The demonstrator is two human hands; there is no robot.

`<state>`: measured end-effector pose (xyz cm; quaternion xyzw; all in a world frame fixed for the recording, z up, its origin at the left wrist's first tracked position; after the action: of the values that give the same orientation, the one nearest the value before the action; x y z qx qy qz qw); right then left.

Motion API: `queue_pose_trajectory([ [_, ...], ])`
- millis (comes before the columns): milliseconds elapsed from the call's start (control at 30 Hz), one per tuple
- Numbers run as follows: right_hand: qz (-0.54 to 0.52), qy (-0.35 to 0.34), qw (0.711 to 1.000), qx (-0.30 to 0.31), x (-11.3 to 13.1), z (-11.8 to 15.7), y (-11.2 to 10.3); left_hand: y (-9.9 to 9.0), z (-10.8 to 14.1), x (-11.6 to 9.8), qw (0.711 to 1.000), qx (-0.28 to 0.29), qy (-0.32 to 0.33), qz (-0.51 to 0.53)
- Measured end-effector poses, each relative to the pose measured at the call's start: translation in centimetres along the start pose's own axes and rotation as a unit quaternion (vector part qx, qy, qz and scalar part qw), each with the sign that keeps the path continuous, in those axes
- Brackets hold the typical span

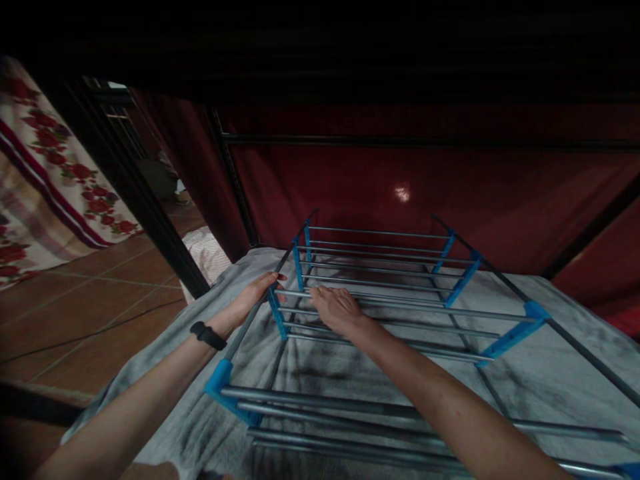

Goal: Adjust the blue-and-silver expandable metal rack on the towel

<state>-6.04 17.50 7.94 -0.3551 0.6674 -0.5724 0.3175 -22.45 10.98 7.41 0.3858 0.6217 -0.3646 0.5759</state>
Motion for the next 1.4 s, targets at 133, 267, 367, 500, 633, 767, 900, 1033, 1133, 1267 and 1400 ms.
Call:
queue_pose_trajectory([
  [133,0.004,0.002,1.0,0.01,-0.1,-0.1,0.0,0.0,0.1,-0.2,0.999,0.003,0.008,-0.033],
  [267,0.005,0.006,1.0,0.007,-0.1,0.0,-0.2,0.0,0.0,-0.4,0.998,0.009,0.016,-0.064],
  [367,0.007,0.002,1.0,0.007,-0.1,0.0,-0.3,0.0,-0.2,-0.2,0.997,0.011,0.012,-0.073],
  [500,0.011,-0.005,1.0,0.008,0.0,0.0,-0.3,0.0,-0.3,0.1,0.998,0.015,0.01,-0.068],
  [633,0.013,-0.008,1.0,0.011,0.0,0.0,-0.3,0.1,-0.2,0.2,0.998,0.016,0.007,-0.059],
  [767,0.015,-0.011,1.0,0.01,0.0,-0.1,-0.6,0.3,0.1,-0.2,0.999,0.023,0.011,-0.048],
  [900,0.016,-0.007,1.0,0.017,0.2,-0.1,-0.8,0.4,0.2,-0.4,0.999,0.021,0.011,-0.037],
  [1033,0.007,0.03,1.0,0.007,0.3,0.0,-0.9,0.3,0.2,-0.6,0.999,0.014,0.016,-0.046],
  [1133,0.0,0.049,0.999,-0.008,0.1,0.1,-0.8,0.4,0.2,-0.9,0.998,0.015,0.022,-0.065],
  [1267,0.0,0.029,0.999,-0.017,0.2,0.1,-0.7,0.5,0.2,-1.2,0.997,0.018,0.032,-0.073],
  [1400,0.005,0.02,1.0,-0.011,0.3,0.1,-0.8,0.5,0.2,-1.0,0.997,0.019,0.03,-0.068],
])
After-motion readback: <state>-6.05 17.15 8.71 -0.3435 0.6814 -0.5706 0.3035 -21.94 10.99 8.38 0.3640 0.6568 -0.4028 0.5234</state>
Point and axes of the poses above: each hand's wrist, its own z-axis away from the middle knuckle, its own y-axis out of the palm, x = y × z, the point moved 7 cm from there along -z, towards the middle knuckle, and after that the axes turned 8 degrees about y, right-handed, at the moved point
